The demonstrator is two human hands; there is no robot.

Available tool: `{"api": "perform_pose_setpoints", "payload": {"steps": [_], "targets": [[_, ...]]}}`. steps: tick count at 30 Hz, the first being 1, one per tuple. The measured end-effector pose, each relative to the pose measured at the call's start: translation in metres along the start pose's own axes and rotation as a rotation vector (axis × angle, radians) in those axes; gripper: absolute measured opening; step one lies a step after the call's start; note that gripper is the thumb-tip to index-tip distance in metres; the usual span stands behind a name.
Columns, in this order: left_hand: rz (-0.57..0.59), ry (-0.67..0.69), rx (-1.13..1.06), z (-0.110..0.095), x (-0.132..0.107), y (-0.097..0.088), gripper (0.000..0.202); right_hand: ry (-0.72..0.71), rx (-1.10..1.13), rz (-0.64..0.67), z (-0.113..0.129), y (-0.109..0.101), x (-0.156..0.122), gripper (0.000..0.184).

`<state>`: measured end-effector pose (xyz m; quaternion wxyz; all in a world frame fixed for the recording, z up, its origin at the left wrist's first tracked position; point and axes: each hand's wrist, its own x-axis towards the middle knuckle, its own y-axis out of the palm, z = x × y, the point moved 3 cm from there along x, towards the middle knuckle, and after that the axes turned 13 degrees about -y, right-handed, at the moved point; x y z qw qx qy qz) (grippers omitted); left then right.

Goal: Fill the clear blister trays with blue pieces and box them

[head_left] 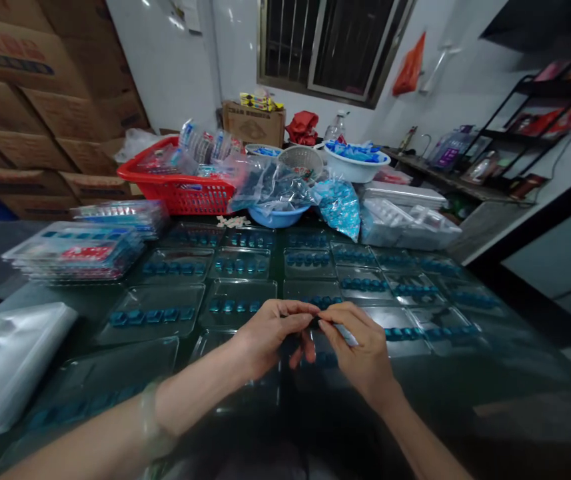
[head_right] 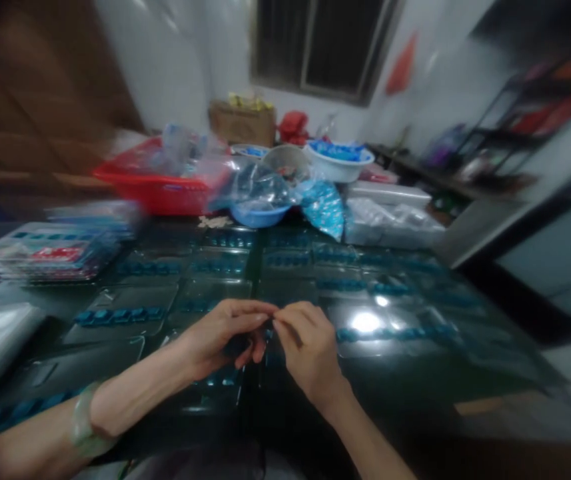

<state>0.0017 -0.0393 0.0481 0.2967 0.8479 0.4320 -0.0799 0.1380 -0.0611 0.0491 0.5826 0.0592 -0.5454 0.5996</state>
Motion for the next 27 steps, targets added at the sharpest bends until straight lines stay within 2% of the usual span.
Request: {"api": "perform_pose_setpoints", "payload": {"steps": [3,6,12,17,23,27], "targets": [[-0.019,0.046,0.048,0.001,0.002,0.003,0.029,-0.029,-0.034,-0.024,0.001,-0.003,-0.006,0.020],[-0.085,0.048,0.071,0.005,0.008,0.006,0.032,-0.067,-0.079,-0.043,0.001,-0.002,-0.013,0.025],[-0.222,0.001,0.146,0.013,0.019,0.012,0.031,-0.041,-0.289,-0.102,0.004,0.002,-0.026,0.020],[-0.287,-0.006,0.244,0.015,0.025,0.016,0.030,-0.104,-0.484,-0.177,0.008,0.004,-0.034,0.020],[-0.291,0.036,0.330,0.011,0.031,0.020,0.030,0.006,-0.366,-0.160,0.004,0.005,-0.033,0.016],[-0.292,0.049,0.387,0.009,0.033,0.020,0.029,0.009,-0.372,-0.164,0.006,0.006,-0.031,0.016]]}}
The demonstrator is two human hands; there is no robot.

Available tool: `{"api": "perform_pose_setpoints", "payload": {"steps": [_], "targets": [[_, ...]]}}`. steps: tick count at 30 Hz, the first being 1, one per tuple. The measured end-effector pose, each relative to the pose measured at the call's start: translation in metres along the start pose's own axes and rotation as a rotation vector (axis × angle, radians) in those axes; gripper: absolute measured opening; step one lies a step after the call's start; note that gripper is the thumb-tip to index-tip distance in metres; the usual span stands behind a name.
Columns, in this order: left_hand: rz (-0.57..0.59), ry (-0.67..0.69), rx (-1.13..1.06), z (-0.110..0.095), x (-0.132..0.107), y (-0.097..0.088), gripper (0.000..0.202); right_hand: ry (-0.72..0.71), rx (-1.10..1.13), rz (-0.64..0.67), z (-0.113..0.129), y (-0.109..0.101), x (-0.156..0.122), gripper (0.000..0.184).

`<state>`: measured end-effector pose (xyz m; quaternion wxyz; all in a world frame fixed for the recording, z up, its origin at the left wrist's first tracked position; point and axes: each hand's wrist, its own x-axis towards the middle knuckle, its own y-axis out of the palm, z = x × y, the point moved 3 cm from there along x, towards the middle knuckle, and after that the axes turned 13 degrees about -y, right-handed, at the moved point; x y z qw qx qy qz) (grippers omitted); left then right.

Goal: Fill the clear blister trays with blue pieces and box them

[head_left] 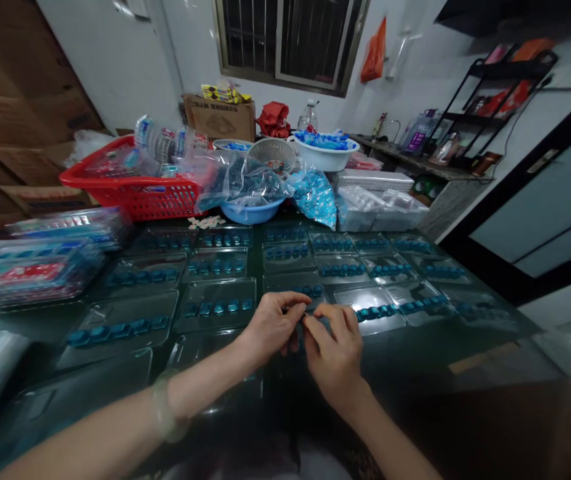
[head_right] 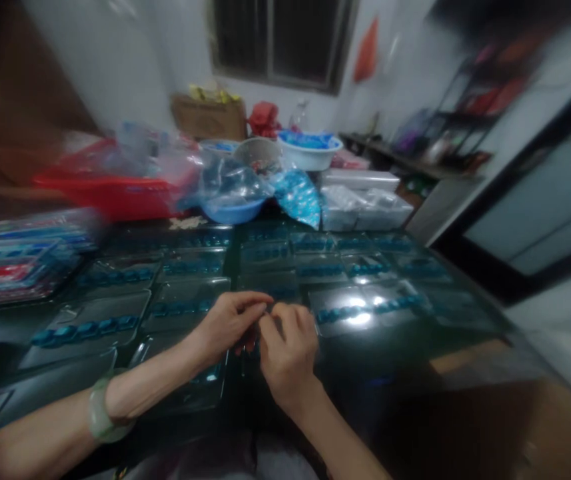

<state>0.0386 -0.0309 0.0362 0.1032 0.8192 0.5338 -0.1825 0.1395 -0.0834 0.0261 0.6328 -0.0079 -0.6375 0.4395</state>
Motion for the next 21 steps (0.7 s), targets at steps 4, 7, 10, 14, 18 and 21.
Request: {"api": "perform_pose_setpoints", "payload": {"steps": [4,7,10,14,18,21], "targets": [[0.103,0.021,0.008,0.002,-0.003,0.001,0.031,0.190,0.237,-0.026,-0.010,-0.002,0.001,0.012],[0.252,0.025,-0.044,0.001,-0.009,0.000,0.030,0.449,0.643,-0.046,-0.023,-0.001,-0.001,0.004],[0.303,0.061,-0.007,-0.002,-0.014,-0.005,0.030,0.661,1.046,-0.074,-0.031,0.004,-0.004,0.002],[0.225,0.090,0.054,0.001,-0.012,-0.011,0.025,0.816,1.320,-0.099,-0.029,0.011,-0.009,0.002],[0.259,0.045,-0.072,0.009,-0.004,-0.007,0.020,0.903,1.448,-0.093,-0.024,0.017,-0.012,0.006],[0.284,0.008,-0.188,0.014,0.000,-0.002,0.022,0.953,1.443,-0.114,-0.025,0.019,-0.013,0.005]]}}
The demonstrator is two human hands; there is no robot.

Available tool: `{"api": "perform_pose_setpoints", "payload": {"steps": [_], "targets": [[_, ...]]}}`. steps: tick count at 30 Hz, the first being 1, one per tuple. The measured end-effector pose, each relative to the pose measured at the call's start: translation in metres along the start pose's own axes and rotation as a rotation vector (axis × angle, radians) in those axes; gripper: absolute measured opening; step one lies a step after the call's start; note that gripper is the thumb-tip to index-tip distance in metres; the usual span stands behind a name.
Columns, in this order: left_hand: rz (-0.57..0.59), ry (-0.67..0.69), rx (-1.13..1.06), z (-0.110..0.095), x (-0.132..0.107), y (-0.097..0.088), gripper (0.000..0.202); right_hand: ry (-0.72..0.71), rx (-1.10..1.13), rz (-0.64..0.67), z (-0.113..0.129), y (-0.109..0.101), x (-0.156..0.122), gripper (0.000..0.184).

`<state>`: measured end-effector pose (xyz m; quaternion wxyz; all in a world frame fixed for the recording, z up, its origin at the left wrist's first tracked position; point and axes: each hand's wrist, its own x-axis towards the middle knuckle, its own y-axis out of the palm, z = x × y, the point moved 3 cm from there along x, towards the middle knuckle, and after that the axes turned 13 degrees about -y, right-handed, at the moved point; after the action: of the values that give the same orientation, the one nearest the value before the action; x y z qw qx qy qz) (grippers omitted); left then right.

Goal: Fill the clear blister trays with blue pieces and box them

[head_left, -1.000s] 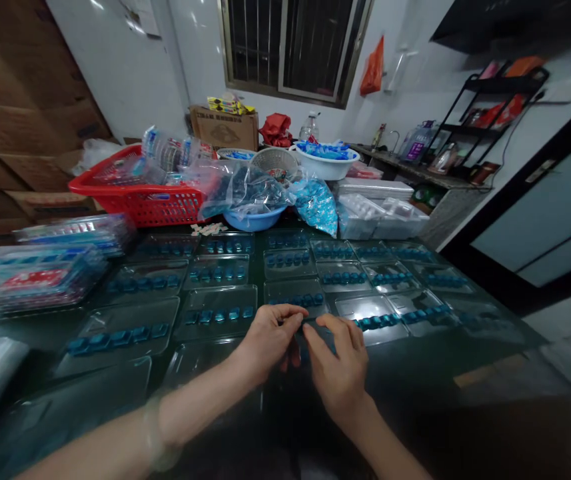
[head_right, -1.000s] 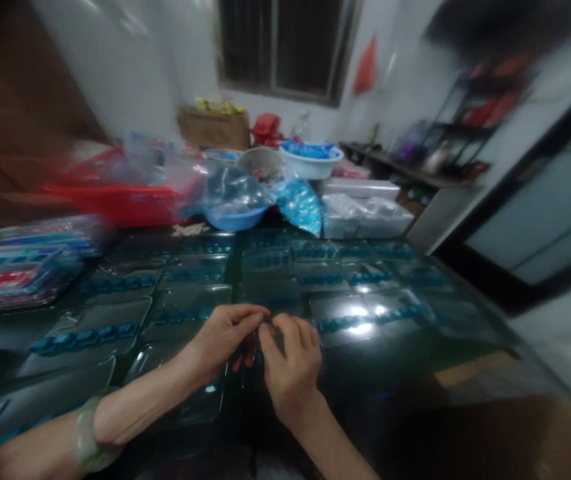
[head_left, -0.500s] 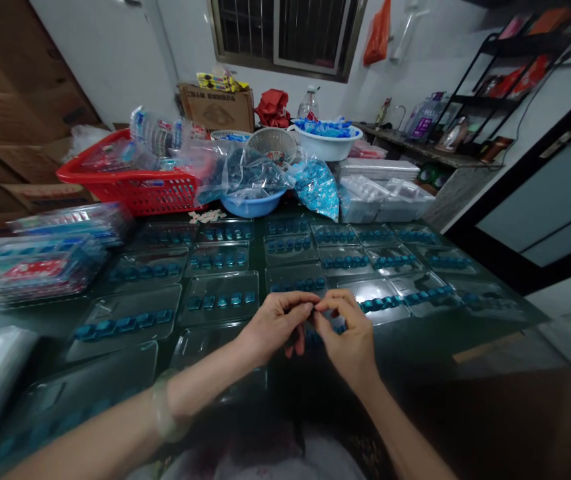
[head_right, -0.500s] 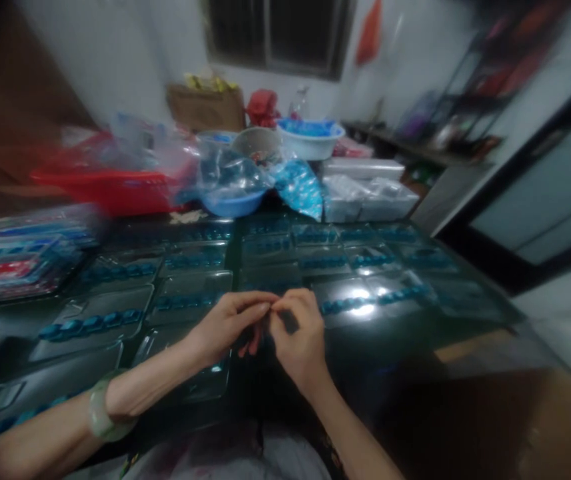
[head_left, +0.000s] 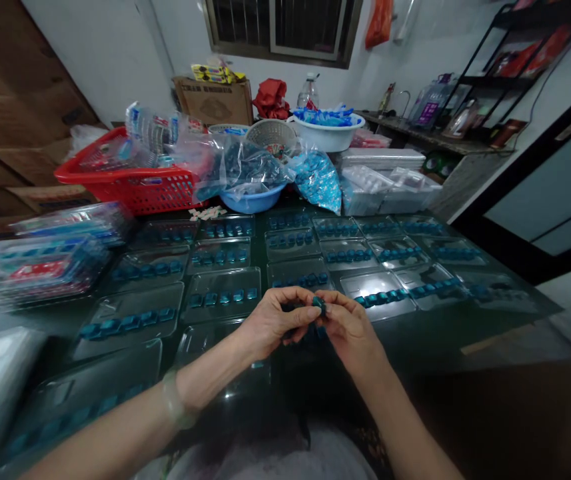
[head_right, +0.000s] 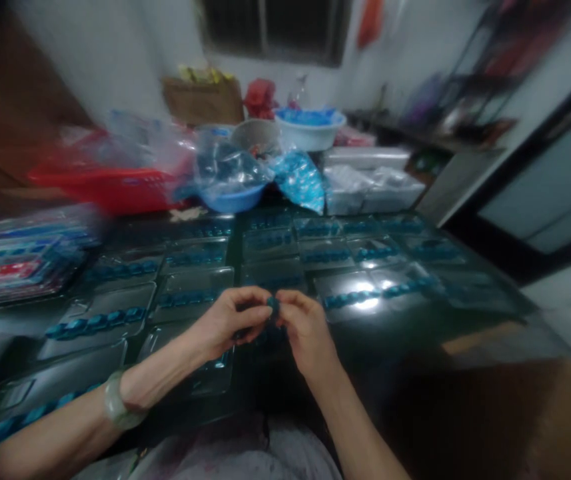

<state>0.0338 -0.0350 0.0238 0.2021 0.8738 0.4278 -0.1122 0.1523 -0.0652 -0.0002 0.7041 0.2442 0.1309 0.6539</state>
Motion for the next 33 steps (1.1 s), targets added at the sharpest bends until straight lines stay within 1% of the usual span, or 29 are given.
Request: {"api": "perform_pose_setpoints", "payload": {"steps": [2,7,10,12,14,17,19,20,23,24,26,29,31,33], "targets": [[0.010,-0.017,-0.036,0.003,0.001,0.001,0.022,0.010,0.010,-0.016,-0.001,-0.002,0.000,0.004],[0.102,-0.058,-0.049,0.005,0.000,0.005,0.021,0.087,0.101,0.051,0.001,-0.010,-0.004,0.006],[0.088,-0.060,0.014,0.003,0.002,0.008,0.022,0.083,0.106,0.031,0.007,-0.016,-0.008,0.001],[0.080,-0.063,0.049,0.001,0.005,0.012,0.022,0.078,0.152,0.006,0.011,-0.018,-0.010,0.004],[0.100,-0.075,0.040,-0.001,0.009,0.018,0.023,0.093,0.248,-0.018,0.013,-0.021,-0.012,0.012],[0.164,-0.135,-0.084,0.001,0.014,0.030,0.020,0.114,0.319,-0.055,0.015,-0.028,-0.014,0.022],[0.204,-0.218,-0.205,0.004,0.016,0.038,0.017,0.096,0.218,-0.084,0.017,-0.037,-0.016,0.022],[0.209,-0.262,-0.256,0.005,0.018,0.041,0.016,0.057,0.103,-0.116,0.019,-0.042,-0.017,0.022],[0.143,-0.342,-0.306,0.004,0.024,0.047,0.014,-0.171,-0.378,-0.238,0.034,-0.056,-0.024,0.022],[0.111,-0.353,-0.293,0.004,0.027,0.049,0.014,-0.251,-0.520,-0.252,0.040,-0.057,-0.027,0.024],[0.072,-0.373,-0.252,0.004,0.034,0.053,0.012,-0.361,-0.711,-0.201,0.049,-0.056,-0.032,0.025],[0.102,-0.408,-0.204,0.007,0.044,0.062,0.012,-0.470,-0.847,-0.103,0.058,-0.055,-0.035,0.021],[0.136,-0.417,-0.172,0.011,0.051,0.069,0.015,-0.496,-0.870,-0.108,0.059,-0.060,-0.035,0.018],[0.157,-0.417,-0.125,0.014,0.057,0.077,0.019,-0.481,-0.862,-0.148,0.059,-0.068,-0.034,0.017]]}}
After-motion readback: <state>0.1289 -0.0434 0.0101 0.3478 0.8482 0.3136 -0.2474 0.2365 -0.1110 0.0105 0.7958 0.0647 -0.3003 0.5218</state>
